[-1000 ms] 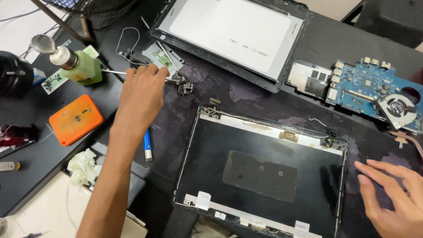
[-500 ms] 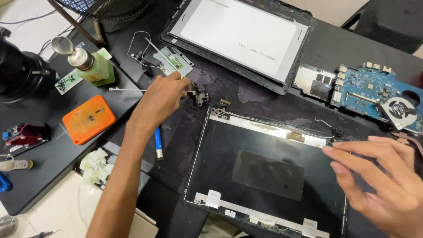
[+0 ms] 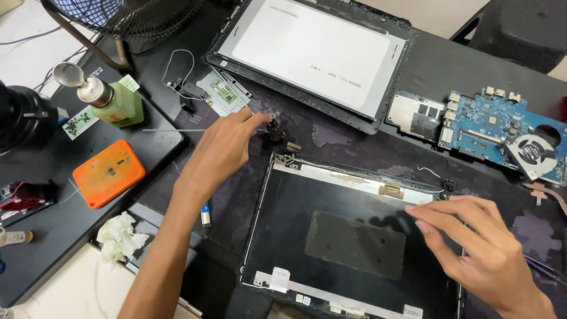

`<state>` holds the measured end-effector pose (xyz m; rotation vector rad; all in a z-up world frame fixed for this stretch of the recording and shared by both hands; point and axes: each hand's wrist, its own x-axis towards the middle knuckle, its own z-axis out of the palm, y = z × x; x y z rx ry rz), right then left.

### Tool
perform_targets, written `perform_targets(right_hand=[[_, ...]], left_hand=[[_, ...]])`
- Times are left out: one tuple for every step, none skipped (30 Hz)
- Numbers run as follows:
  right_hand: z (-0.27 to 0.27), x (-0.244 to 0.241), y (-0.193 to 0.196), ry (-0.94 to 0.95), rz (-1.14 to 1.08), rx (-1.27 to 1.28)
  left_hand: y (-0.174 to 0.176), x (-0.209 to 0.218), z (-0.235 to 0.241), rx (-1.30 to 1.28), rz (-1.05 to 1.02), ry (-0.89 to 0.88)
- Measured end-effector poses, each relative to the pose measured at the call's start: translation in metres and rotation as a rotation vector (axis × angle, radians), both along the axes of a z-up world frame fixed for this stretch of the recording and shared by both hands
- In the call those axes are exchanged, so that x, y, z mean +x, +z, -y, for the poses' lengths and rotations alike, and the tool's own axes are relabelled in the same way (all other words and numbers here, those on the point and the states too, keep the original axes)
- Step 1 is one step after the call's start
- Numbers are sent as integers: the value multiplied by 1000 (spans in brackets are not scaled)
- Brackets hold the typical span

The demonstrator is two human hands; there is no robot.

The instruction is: The person works at a bench on a disassembled laptop, first manipulating the hinge and bezel area of the removed screen assembly by hand and with a small tool, then using a precision screwdriver to unscrew and adjust components on a small circuit board resting on the screen's back panel.

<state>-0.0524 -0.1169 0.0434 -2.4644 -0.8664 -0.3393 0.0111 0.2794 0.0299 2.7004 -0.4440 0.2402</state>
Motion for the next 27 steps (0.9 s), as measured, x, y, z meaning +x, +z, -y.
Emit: perform_targets(right_hand=[[1, 1, -2, 1, 2, 0], [2, 2, -3, -1, 0, 5], [3, 3, -4, -3, -3, 10], [3, 4, -4, -2, -3, 11], [2, 4, -4, -13, 1, 21], [2, 5, -4, -24, 4, 31], [3, 6, -5, -22, 1, 29], [4, 7, -5, -31, -11, -2], [4, 7, -7, -39, -24, -33], [4, 7, -7, -37, -28, -34], [3, 8, -7, -45, -20, -30], [2, 8, -7, -53, -11, -25], [2, 8, -9, -49, -15, -27], [3, 8, -10, -41, -32, -24], [3, 9, -12, -33, -46, -19], [1, 9, -12, -28, -47, -19], [0, 9, -12, -26, -47, -23], [-1, 9, -13, -23, -47, -26], [-1, 8, -13, -24, -48, -28], [-2, 7, -14, -30, -43, -36], [-2, 8, -14, -36, -34, -42], [-2, 8, -13, -37, -33, -43], [-2, 8, -13, -36, -34, -40], [-3, 8, -12, -36, -36, -37], [-2, 8, -14, -33, -34, -37], [-1, 8, -15, -32, -34, -45], [0, 8, -16, -31, -35, -53]], left_hand=[[0, 0, 0, 0, 2, 1], [1, 0, 1, -7, 6, 4], [1, 0, 2, -15, 9, 7], [0, 0, 1, -15, 10, 8], [-1, 0, 0, -3, -4, 10], [-2, 1, -1, 10, -18, 12], [-1, 1, 0, 8, -22, 14], [0, 2, 1, 23, -76, 34], [0, 1, 2, 38, -132, 54], [3, 1, 3, 37, -137, 57], [5, 1, 4, 39, -186, 87], [7, 0, 5, 42, -235, 118], [6, 0, 5, 40, -240, 122], [5, 0, 5, 29, -242, 131], [5, 0, 5, 18, -242, 140], [2, 0, 4, 18, -243, 145], [0, 1, 3, 33, -197, 132], [-3, 2, 2, 48, -151, 119], [-4, 2, 2, 46, -152, 118], [-5, 2, 2, 72, -112, 103], [-5, 3, 2, 99, -69, 87], [-5, 3, 3, 98, -68, 87], [-4, 3, 3, 92, -70, 89], [-4, 2, 3, 87, -72, 91], [-4, 3, 2, 87, -70, 93], [-4, 3, 2, 78, -64, 91], [-4, 3, 1, 68, -60, 90]])
